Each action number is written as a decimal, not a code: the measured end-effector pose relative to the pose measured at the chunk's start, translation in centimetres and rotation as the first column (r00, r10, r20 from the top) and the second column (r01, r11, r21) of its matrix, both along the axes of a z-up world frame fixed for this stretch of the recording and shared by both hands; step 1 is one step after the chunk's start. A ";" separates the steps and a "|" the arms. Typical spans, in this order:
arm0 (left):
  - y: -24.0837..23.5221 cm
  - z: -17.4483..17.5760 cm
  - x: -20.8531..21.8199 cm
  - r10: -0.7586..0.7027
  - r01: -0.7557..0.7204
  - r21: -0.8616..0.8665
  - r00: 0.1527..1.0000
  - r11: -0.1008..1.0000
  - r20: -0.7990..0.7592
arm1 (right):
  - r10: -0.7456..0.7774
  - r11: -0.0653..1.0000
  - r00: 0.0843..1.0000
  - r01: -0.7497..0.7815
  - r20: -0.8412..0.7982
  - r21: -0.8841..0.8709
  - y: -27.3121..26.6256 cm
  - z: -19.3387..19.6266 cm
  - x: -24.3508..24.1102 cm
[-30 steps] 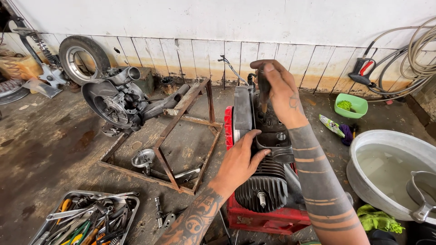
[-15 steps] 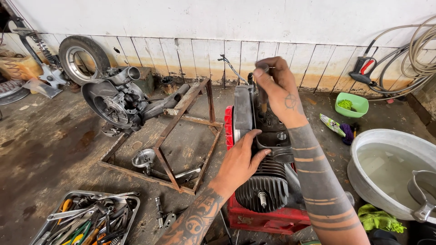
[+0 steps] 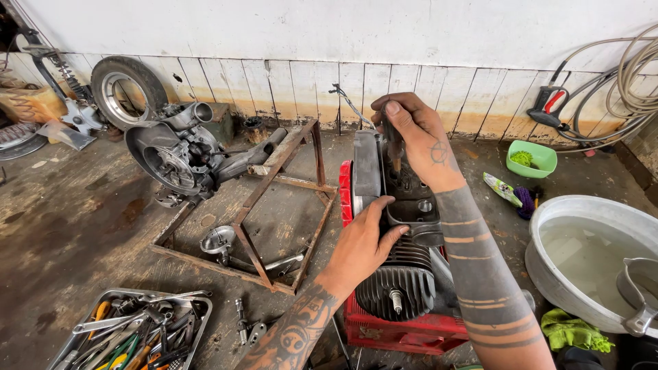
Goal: Repairing a motorcycle engine by disassembling the carburetor and intake components.
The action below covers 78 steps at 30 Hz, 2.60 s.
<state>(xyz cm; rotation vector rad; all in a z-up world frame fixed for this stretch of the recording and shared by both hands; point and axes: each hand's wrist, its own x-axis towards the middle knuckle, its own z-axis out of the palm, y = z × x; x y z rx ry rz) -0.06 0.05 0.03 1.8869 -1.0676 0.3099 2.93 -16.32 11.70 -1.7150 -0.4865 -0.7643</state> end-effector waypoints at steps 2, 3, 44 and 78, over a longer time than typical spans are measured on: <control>0.1 0.2 0.0 -0.011 0.011 -0.006 1.000 1.000 0.000 | 0.016 1.000 1.000 -0.016 -0.008 0.018 -0.1 0.1 0.3; 0.0 0.2 0.0 -0.011 0.011 -0.006 1.000 1.000 0.001 | 0.016 1.000 1.000 -0.016 -0.007 0.018 0.3 0.3 0.1; -0.5 0.0 2.4 0.222 -0.218 -0.190 0.975 0.957 0.000 | 0.485 0.866 0.848 -0.433 -0.212 0.249 -2.9 1.7 5.1; -1.3 1.3 1.1 0.167 -0.192 -0.415 0.981 0.889 -0.095 | 0.232 0.932 0.963 -0.180 -0.135 0.314 1.1 2.4 2.5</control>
